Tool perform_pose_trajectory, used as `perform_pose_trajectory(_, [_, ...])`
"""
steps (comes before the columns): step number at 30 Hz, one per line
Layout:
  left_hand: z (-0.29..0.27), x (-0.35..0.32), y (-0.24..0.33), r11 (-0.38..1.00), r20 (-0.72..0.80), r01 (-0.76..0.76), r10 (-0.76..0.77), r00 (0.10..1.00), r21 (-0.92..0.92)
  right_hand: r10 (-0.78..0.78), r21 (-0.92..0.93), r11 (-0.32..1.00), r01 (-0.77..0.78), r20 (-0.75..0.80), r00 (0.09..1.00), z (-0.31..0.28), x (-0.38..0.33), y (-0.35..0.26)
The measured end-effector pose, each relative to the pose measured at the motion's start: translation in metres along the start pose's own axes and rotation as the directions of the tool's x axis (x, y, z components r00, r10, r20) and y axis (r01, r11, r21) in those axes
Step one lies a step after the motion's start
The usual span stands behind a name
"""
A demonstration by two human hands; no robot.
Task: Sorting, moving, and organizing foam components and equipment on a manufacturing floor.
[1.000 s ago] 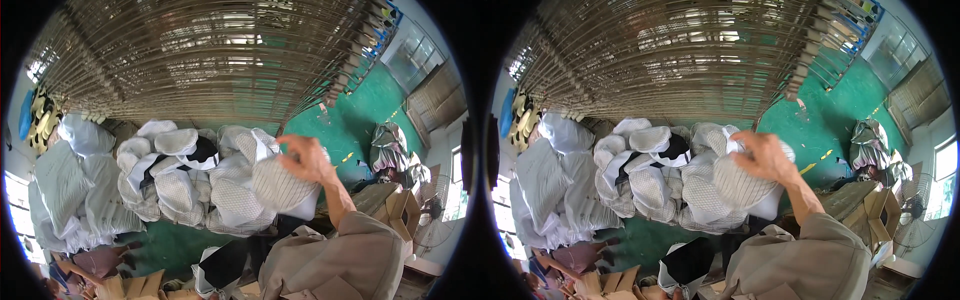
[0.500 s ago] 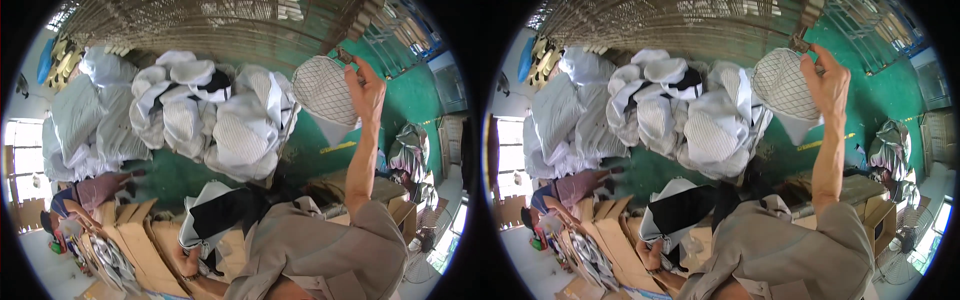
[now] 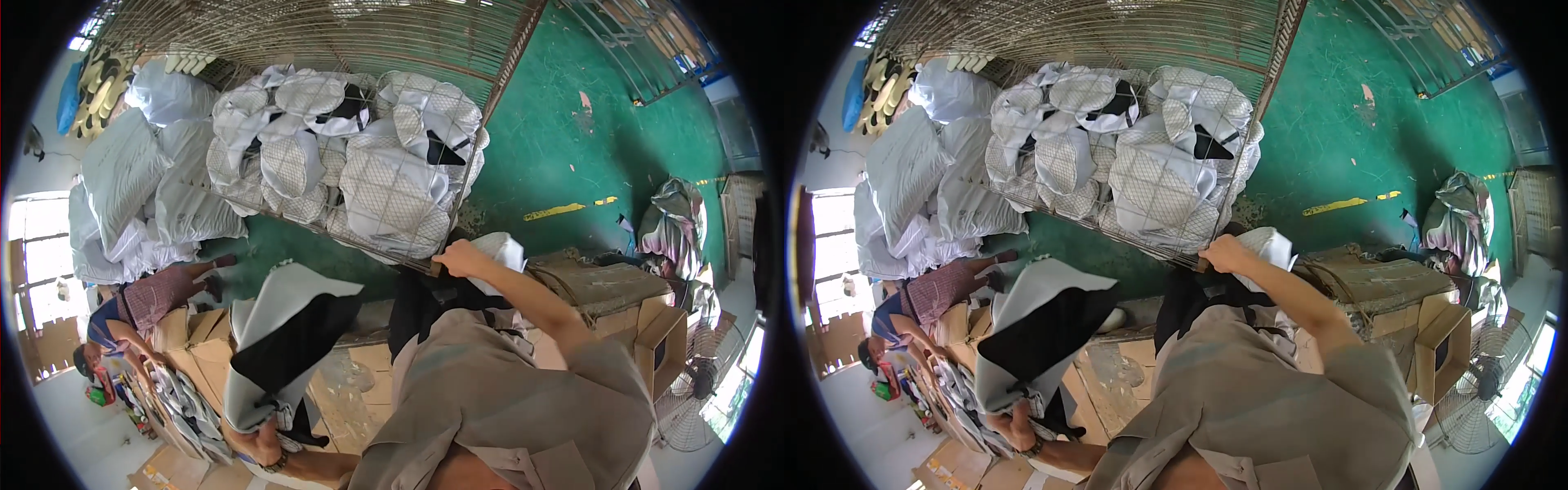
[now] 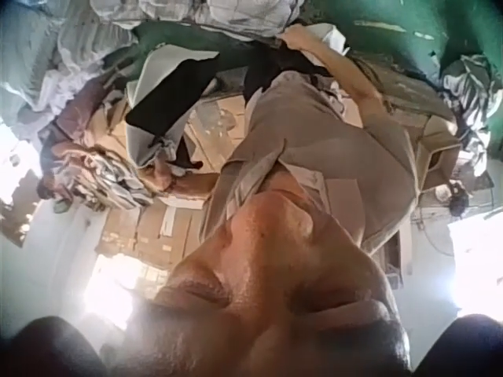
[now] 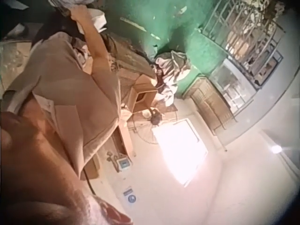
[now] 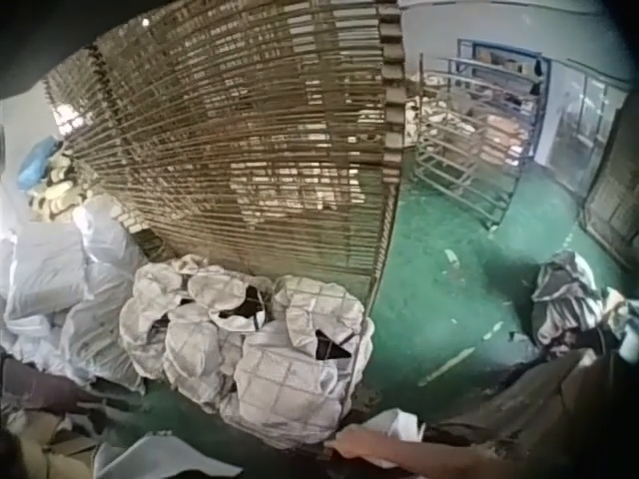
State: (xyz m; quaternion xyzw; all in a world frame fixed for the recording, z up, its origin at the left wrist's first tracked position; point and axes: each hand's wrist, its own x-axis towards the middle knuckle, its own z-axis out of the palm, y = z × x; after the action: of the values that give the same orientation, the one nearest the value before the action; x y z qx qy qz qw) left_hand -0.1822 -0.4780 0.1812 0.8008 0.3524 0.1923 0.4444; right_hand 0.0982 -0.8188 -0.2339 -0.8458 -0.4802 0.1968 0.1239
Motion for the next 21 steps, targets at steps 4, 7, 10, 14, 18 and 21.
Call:
perform_pose_trajectory(4, [0.043,0.047,0.012,0.996,-0.078,-0.073,0.076,0.994,0.046,0.027,-0.006,1.000,-0.026,0.249,0.968,0.043,0.029,0.016])
perform_pose_trajectory(7, [0.076,0.079,0.019,0.993,-0.108,-0.107,0.102,0.989,-0.047,0.029,0.027,0.999,-0.034,0.178,0.984,-0.002,0.014,0.000])
perform_pose_trajectory(10, [0.129,0.121,0.032,0.968,-0.177,-0.180,0.149,0.973,-0.173,0.063,-0.059,0.997,-0.059,0.063,0.996,-0.033,-0.011,-0.009])
perform_pose_trajectory(14, [0.172,0.160,0.032,0.955,-0.164,-0.171,0.133,0.977,-0.244,0.084,0.132,0.988,-0.086,0.022,0.996,-0.103,-0.048,0.008])
perform_pose_trajectory(18, [0.195,0.186,0.022,0.951,-0.103,-0.147,0.123,0.987,-0.271,0.202,0.251,0.954,-0.162,-0.144,0.969,-0.213,-0.050,0.039])
perform_pose_trajectory(21, [0.205,0.196,0.032,0.959,-0.077,-0.139,0.123,0.989,-0.247,0.305,0.523,0.845,-0.115,-0.295,0.905,-0.312,-0.023,0.055])
